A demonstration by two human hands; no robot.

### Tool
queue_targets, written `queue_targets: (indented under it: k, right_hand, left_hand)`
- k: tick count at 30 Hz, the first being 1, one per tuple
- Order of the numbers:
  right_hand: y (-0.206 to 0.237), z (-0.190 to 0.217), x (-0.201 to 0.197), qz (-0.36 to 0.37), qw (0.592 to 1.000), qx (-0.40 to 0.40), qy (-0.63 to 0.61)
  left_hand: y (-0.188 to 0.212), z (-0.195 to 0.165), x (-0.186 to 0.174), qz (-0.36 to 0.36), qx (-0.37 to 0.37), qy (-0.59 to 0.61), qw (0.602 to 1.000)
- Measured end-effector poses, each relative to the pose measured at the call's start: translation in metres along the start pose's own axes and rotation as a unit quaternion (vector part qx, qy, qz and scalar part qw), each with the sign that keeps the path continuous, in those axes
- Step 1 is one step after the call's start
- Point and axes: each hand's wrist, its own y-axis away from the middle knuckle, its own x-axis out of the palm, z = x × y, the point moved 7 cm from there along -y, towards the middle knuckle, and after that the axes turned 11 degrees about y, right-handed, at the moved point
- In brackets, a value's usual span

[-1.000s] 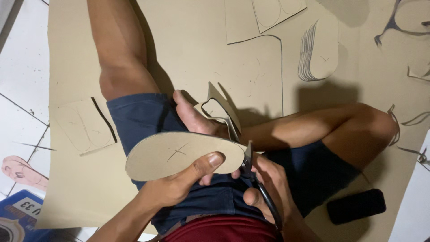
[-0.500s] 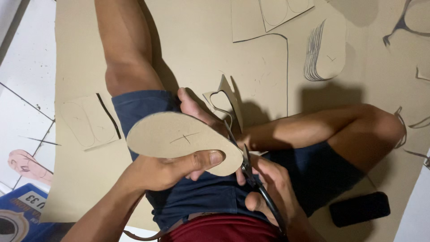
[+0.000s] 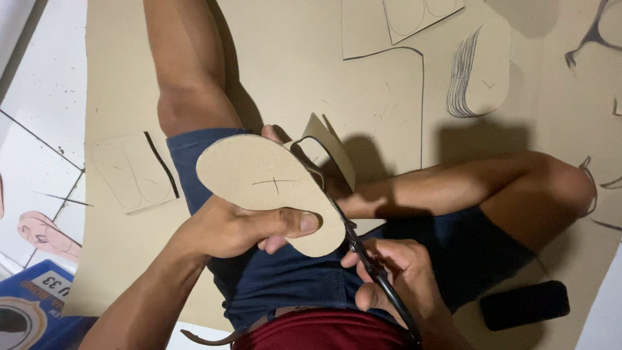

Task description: The person sits on the floor and cuts flip-flop sole shapes out of cardboard sheets using scissors, following drawn outlines. They stack finished cut pieces aside, separate paired outlines, and trim around the sole contours one piece at a time, leaving scrap offcuts around the work area.

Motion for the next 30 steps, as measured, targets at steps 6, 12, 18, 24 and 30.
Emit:
queue_targets:
  k: [6,12,18,24,30]
  right_hand:
    - [0.0,-0.026,-0.008,-0.033,0.998,0.038,0.048]
    - [0.005,-0.022,-0.011,-0.124,0.961,-0.091,-0.229]
    - [-0.001,-0.012,-0.024,-0.215,0.965,-0.072,-0.134]
    - [-0.002,-0.01,-0.032,-0.238,0.969,-0.052,-0.053]
    - [-0.016,-0.013,-0.038,-0.203,0.977,-0.028,-0.06]
  left_hand:
    - [0.005,0.015,-0.005,-0.043,-0.008,-0.05,0.998]
    - [0.021,-0.008,0.052,-0.101,0.39,-0.483,0.778]
    - [-0.008,0.047,0.02,-0.149,0.126,-0.03,0.98]
    - [-0.016,0.063,0.033,0.025,0.021,0.107,0.994]
    - [-0.022,0.041,0.027,-0.021,0.032,0.07,0.997]
